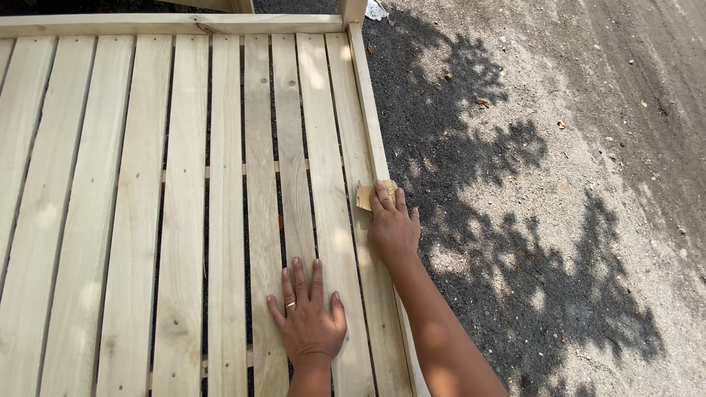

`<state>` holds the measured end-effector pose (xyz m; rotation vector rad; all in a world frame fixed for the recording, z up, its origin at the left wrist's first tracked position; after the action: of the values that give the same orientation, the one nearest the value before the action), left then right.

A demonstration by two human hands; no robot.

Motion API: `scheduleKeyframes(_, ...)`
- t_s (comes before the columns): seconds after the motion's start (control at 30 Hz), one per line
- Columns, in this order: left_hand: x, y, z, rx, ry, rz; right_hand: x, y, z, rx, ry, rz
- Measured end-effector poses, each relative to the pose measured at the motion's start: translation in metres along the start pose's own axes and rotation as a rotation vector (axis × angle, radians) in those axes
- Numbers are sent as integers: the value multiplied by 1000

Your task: The person sands the slatted wooden surface of an unfinished furniture frame using sheets of sandpaper held by hand, working across the boards and along the edges. They reposition around the frame and switch sandpaper sheets while continuing to sand different sections of the slats.

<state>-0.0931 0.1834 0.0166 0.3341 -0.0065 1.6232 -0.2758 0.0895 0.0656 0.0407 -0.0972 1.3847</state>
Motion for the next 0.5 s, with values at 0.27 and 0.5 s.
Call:
scheduleKeyframes(0.27, -2, -1, -1, 19, 20, -4, 12, 4, -11, -25, -14, -15)
scheduleKeyframes(0.5, -2, 0, -2, -4, -34, 8, 25, 5, -10, -17, 106, -1)
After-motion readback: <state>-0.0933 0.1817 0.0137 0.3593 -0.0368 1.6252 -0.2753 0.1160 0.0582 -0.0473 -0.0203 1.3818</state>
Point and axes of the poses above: each hand's wrist, its own x-axis away from the middle knuckle, its own z-axis out of the back of the hand, y = z × x, the point moved 6 cm from there along -x, towards the middle knuckle
